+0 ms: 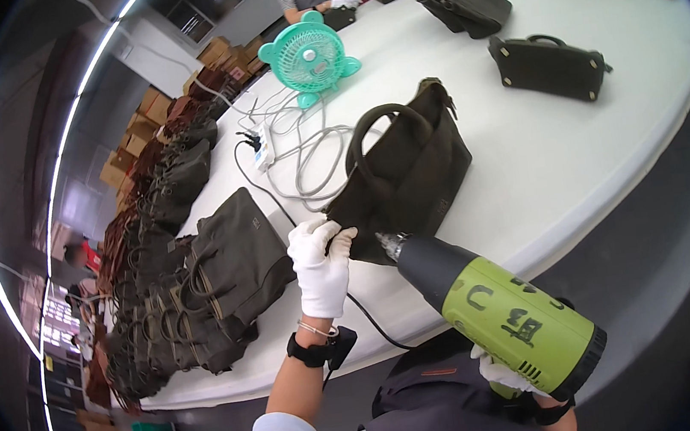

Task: Use a heat gun to remove loose threads or smooth the surface of a canvas handbag.

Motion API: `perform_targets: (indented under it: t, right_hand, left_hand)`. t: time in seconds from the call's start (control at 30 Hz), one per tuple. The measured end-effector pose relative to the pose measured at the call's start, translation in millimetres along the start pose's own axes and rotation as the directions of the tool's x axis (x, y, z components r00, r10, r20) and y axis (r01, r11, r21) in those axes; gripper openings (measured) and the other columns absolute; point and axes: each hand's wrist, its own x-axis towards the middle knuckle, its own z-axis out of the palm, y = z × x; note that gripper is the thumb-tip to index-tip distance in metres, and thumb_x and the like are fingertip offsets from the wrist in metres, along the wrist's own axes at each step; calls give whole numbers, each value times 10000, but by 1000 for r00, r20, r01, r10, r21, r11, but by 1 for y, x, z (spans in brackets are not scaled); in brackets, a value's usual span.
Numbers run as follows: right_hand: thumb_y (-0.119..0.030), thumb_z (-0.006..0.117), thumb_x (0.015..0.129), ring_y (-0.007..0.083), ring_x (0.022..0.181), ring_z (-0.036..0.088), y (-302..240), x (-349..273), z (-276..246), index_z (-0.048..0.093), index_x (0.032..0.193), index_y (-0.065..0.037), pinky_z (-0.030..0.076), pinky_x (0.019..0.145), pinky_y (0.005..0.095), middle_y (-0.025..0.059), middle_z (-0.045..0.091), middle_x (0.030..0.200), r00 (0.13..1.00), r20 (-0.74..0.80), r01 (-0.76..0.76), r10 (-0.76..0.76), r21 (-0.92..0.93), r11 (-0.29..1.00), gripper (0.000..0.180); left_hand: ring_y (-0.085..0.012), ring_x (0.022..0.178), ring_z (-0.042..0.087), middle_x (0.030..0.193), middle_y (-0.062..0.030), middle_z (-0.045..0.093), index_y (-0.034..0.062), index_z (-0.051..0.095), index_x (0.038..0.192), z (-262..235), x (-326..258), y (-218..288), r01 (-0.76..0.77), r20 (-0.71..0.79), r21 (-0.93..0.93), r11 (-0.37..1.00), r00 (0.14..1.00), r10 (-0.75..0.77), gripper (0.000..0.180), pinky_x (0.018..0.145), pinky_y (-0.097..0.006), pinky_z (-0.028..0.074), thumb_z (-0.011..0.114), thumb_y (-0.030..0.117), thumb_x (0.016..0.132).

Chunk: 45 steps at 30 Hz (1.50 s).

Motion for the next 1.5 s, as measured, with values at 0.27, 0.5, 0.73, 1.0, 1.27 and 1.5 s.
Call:
perform_targets:
  t: [0.27,0.5,0.73,1.0,1.27,1.5]
  right_hand:
    - [-242,462,937,208,951,614,-6,13,2,464,1291,-12,507,772,298,157,589,1151,997,68,-8,20,-178,984,422]
    - [-196,504,889,261,953,609,-21,24,14,510,1245,-37,500,779,343,174,601,1119,994,70,-57,82,-299,953,390]
    - [-149,546,841,314,956,603,-31,31,24,556,1199,-61,494,787,389,190,612,1087,988,31,-129,153,-391,911,369]
    - [-96,594,786,374,959,597,-11,-35,6,608,1147,-89,487,795,441,209,625,1050,968,-52,-240,245,-480,844,361]
    - [-50,636,738,427,962,592,17,-118,-5,654,1101,-114,481,803,486,226,637,1018,927,-150,-368,343,-534,761,369]
    - [-97,623,757,400,1001,590,13,-99,-1,630,1145,-116,477,833,469,219,628,1063,847,-65,-510,527,-377,773,389]
  left_hand:
    - [-281,982,583,970,-136,631,15,651,949,14,-2,-50,176,-68,-283,943,977,-203,225,830,-346,499,630,-68,742]
    - [-234,969,640,1091,-134,623,50,635,1131,8,-4,-45,287,-16,-454,844,944,-330,518,824,-305,512,411,-150,709]
    - [-235,938,636,998,-121,656,36,657,1057,3,-4,-42,303,-41,-438,846,934,-356,384,836,-315,503,488,-106,743]
    - [-278,684,543,695,-107,626,45,701,844,-6,24,-28,98,-54,-88,991,993,-103,143,640,-372,427,638,171,863]
    - [-61,653,516,717,-8,605,6,656,909,17,21,-48,493,137,-464,736,860,-491,141,603,-226,427,649,144,880]
    - [-75,782,546,860,-10,617,-22,602,967,8,9,-49,593,315,-492,637,804,-505,211,738,-225,470,678,-2,771]
